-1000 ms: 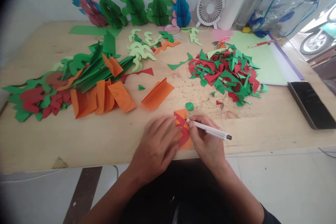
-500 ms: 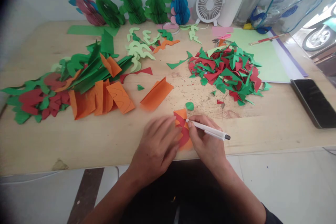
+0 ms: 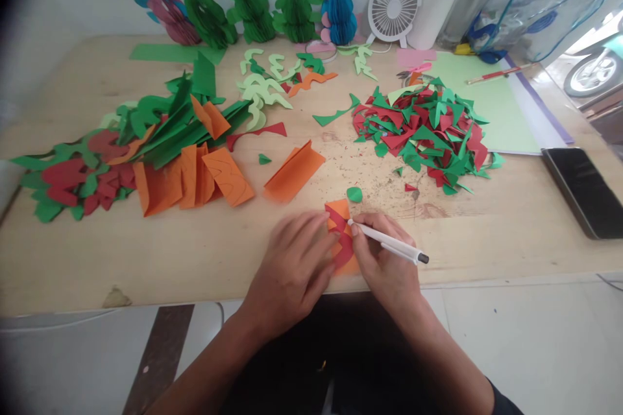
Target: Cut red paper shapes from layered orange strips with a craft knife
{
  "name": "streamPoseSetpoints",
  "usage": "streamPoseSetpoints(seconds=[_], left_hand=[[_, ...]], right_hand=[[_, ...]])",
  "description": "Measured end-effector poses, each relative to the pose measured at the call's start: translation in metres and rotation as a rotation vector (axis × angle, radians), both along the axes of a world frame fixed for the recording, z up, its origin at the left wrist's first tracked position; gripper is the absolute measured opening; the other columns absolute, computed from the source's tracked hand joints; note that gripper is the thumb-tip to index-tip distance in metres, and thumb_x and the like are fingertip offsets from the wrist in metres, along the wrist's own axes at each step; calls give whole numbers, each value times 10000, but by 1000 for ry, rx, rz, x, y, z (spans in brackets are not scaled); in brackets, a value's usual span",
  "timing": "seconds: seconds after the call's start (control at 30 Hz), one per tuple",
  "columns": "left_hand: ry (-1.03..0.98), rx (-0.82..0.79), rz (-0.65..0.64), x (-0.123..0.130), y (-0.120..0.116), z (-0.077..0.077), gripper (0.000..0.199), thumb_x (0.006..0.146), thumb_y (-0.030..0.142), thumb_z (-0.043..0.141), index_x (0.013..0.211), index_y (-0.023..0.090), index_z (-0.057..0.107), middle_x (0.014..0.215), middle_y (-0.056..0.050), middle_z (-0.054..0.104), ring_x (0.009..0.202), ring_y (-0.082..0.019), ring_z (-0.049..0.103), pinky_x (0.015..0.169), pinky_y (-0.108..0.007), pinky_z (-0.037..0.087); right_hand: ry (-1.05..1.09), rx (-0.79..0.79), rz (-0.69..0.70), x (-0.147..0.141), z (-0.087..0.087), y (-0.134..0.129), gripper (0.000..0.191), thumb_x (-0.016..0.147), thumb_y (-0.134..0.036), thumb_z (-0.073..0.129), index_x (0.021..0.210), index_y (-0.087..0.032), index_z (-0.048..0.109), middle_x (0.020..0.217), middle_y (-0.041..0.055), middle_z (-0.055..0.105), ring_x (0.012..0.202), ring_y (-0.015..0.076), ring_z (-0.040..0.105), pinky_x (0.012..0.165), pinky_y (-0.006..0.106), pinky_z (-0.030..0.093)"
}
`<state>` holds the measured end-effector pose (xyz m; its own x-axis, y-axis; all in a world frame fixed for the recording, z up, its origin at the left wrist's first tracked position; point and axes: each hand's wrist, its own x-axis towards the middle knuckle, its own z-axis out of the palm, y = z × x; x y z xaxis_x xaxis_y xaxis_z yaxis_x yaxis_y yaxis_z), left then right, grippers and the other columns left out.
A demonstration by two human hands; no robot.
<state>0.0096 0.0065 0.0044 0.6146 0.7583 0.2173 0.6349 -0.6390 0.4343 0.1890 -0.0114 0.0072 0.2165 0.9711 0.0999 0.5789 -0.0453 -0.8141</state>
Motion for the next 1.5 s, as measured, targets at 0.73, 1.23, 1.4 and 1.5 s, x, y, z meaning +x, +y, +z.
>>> streamPoseSetpoints(seconds=[0.73, 1.23, 1.4, 1.5], left_hand=[[2, 31, -6, 0, 0, -1, 353, 934, 249, 468, 1225, 134, 634, 1399, -181, 544, 1326, -344, 458, 1121, -588, 340], [-4, 31, 1, 0, 0, -2, 345, 938, 252, 469, 1220, 139, 633, 1401, -174, 543, 1329, -339, 451, 1121, -580, 339], [-3, 34, 4, 0, 0, -2, 340, 938, 256, 473, 1215, 144, 634, 1398, -170, 545, 1329, -332, 453, 1127, -573, 337], [-3, 31, 2, 0, 0, -2, 341, 937, 256, 474, 1216, 143, 635, 1398, -173, 544, 1328, -334, 455, 1128, -574, 335]], right_hand=[[-128, 86, 3, -3, 4, -7, 92, 906, -278, 581, 875, -228, 652, 756, -7, 703, 608, 128, 613, 568, 251, 466], [-119, 101, 6, -3, 3, -7, 85, 896, -263, 581, 856, -223, 645, 744, -8, 701, 566, 119, 588, 534, 245, 446], [-122, 109, 17, -3, 3, -7, 91, 896, -259, 572, 844, -221, 636, 726, -7, 694, 586, 127, 604, 534, 246, 446], [-126, 112, 24, -3, 4, -8, 93, 898, -261, 571, 841, -222, 634, 726, -8, 695, 587, 127, 604, 533, 246, 444]])
